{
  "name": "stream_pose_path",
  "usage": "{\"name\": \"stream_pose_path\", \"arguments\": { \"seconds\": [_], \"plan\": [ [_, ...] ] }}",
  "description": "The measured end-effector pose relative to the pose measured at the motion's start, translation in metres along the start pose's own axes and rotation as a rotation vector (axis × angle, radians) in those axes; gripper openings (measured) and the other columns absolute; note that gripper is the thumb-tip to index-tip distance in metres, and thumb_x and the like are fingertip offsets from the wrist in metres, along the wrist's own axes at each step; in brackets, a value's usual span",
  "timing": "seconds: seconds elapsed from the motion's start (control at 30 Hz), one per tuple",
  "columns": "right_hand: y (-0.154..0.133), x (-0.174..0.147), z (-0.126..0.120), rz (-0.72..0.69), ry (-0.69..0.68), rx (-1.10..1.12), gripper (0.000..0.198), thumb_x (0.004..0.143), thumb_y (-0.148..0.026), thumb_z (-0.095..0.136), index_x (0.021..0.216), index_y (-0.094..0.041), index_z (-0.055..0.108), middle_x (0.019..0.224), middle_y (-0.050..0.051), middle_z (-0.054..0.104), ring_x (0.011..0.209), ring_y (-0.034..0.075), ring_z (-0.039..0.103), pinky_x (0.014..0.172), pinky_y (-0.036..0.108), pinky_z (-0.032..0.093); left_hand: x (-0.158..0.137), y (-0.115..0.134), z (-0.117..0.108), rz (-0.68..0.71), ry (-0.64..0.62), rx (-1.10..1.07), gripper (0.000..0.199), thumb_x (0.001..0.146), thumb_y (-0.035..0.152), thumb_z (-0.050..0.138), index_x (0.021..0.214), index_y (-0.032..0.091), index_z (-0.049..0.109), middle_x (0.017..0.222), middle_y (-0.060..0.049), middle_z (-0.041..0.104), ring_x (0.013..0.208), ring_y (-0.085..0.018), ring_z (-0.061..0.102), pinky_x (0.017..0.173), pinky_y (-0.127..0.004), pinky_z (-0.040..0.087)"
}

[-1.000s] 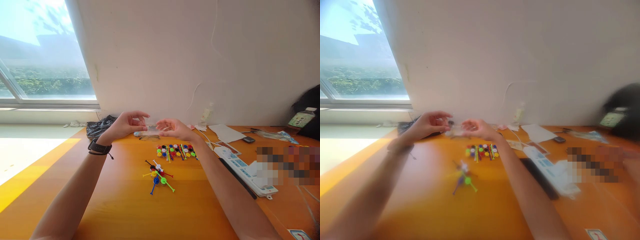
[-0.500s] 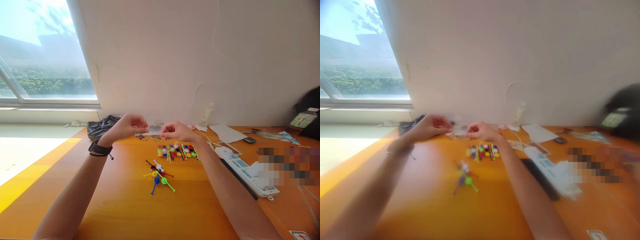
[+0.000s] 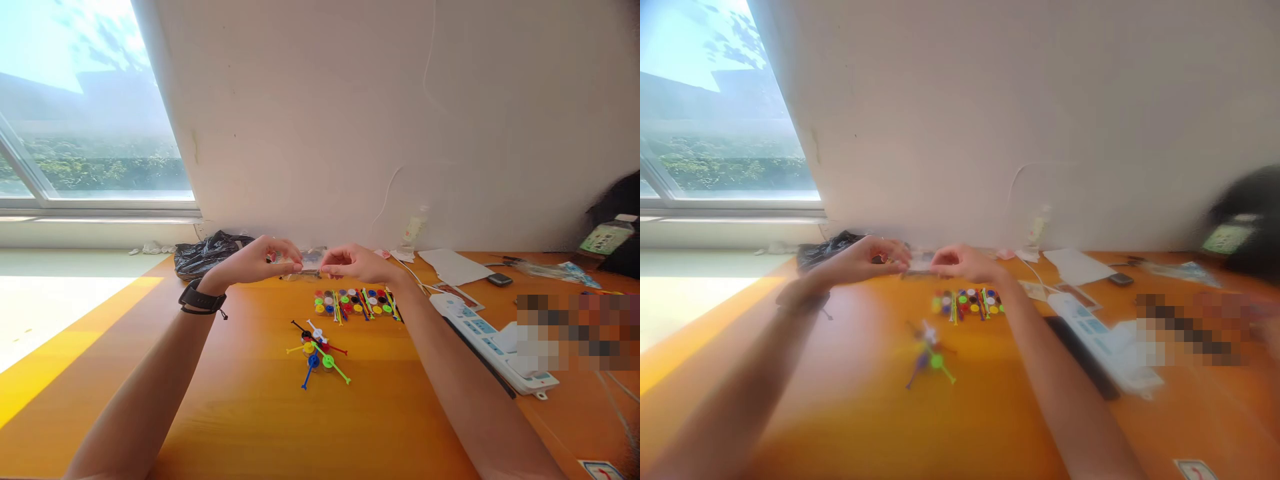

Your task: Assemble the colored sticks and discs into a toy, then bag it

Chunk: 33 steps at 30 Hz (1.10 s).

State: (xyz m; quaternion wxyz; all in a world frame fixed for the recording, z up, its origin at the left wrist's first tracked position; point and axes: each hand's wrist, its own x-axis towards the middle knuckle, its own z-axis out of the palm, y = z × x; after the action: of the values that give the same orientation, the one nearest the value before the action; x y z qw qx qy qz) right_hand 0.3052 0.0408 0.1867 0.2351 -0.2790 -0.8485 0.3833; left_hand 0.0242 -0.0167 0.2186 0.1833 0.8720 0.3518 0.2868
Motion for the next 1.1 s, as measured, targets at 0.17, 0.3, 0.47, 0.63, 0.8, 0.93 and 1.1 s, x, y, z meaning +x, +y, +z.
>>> {"name": "stream_pose_path", "arguments": {
  "seconds": [0.17, 0.3, 0.47, 0.63, 0.8, 0.93, 1.1],
  "plan": [
    [-0.005, -0.004, -0.001, -0.011, -0.071, -0.013, 0.034, 0.090, -0.053, 0.073, 0.101, -0.022, 0.078, 0.093, 0.004, 0.073, 0.086, 0.020, 0.067, 0.076, 0.031, 0.052, -0.001, 0.002, 0.000, -0.007, -0.149, -0.064, 0.030, 0.094, 0.049, 0.070, 0.105, 0.024, 0.083, 0.127, -0.010, 0.074, 0.100, -0.021, 0.070, 0.073, -0.024, 0.051],
    [-0.001, -0.004, -0.003, 0.001, -0.076, -0.014, 0.034, 0.088, -0.054, 0.074, 0.100, -0.022, 0.078, 0.092, 0.004, 0.075, 0.086, 0.020, 0.069, 0.075, 0.031, 0.052, -0.002, 0.010, -0.001, -0.074, -0.185, -0.107, 0.036, 0.099, 0.050, 0.063, 0.094, 0.019, 0.080, 0.089, -0.006, 0.077, 0.083, -0.019, 0.069, 0.071, -0.025, 0.052],
    [0.013, -0.003, -0.012, 0.021, -0.028, -0.073, 0.034, 0.089, -0.054, 0.072, 0.098, -0.022, 0.076, 0.092, 0.004, 0.075, 0.086, 0.021, 0.069, 0.075, 0.032, 0.051, -0.004, 0.005, -0.003, -0.155, -0.084, -0.077, 0.046, 0.099, 0.059, 0.059, 0.095, 0.019, 0.081, 0.084, -0.007, 0.079, 0.081, -0.020, 0.073, 0.070, -0.025, 0.057],
    [0.009, 0.001, -0.008, -0.064, 0.383, -0.285, 0.025, 0.092, -0.041, 0.067, 0.107, -0.022, 0.073, 0.106, 0.008, 0.073, 0.098, 0.025, 0.065, 0.087, 0.040, 0.051, -0.006, -0.008, -0.001, -0.306, -0.012, -0.309, 0.050, 0.102, 0.059, 0.052, 0.109, 0.019, 0.081, 0.098, -0.011, 0.082, 0.092, -0.023, 0.079, 0.080, -0.029, 0.062],
    [-0.029, -0.003, 0.012, -0.306, 0.397, -0.324, 0.035, 0.095, -0.019, 0.053, 0.126, -0.027, 0.067, 0.128, 0.008, 0.065, 0.102, 0.024, 0.061, 0.087, 0.039, 0.052, -0.007, -0.011, 0.002, -0.290, -0.029, -0.490, 0.042, 0.103, 0.041, 0.048, 0.109, 0.019, 0.083, 0.120, -0.012, 0.079, 0.103, -0.026, 0.079, 0.090, -0.034, 0.064],
    [-0.055, -0.008, 0.028, -0.369, 0.240, -0.309, 0.048, 0.091, -0.007, 0.042, 0.128, -0.028, 0.064, 0.127, 0.003, 0.066, 0.095, 0.020, 0.061, 0.081, 0.033, 0.050, -0.006, 0.001, 0.000, -0.207, -0.116, -0.310, 0.027, 0.093, 0.027, 0.061, 0.108, 0.023, 0.084, 0.112, -0.009, 0.081, 0.108, -0.026, 0.077, 0.091, -0.033, 0.064],
    [-0.067, -0.012, 0.037, -0.323, 0.145, -0.311, 0.037, 0.098, -0.016, 0.049, 0.128, -0.032, 0.064, 0.126, 0.002, 0.068, 0.095, 0.020, 0.063, 0.081, 0.034, 0.052, -0.004, 0.009, 0.001, -0.122, -0.107, -0.145, 0.031, 0.087, 0.032, 0.075, 0.115, 0.021, 0.081, 0.106, -0.009, 0.082, 0.096, -0.026, 0.079, 0.079, -0.032, 0.064]
  ]
}}
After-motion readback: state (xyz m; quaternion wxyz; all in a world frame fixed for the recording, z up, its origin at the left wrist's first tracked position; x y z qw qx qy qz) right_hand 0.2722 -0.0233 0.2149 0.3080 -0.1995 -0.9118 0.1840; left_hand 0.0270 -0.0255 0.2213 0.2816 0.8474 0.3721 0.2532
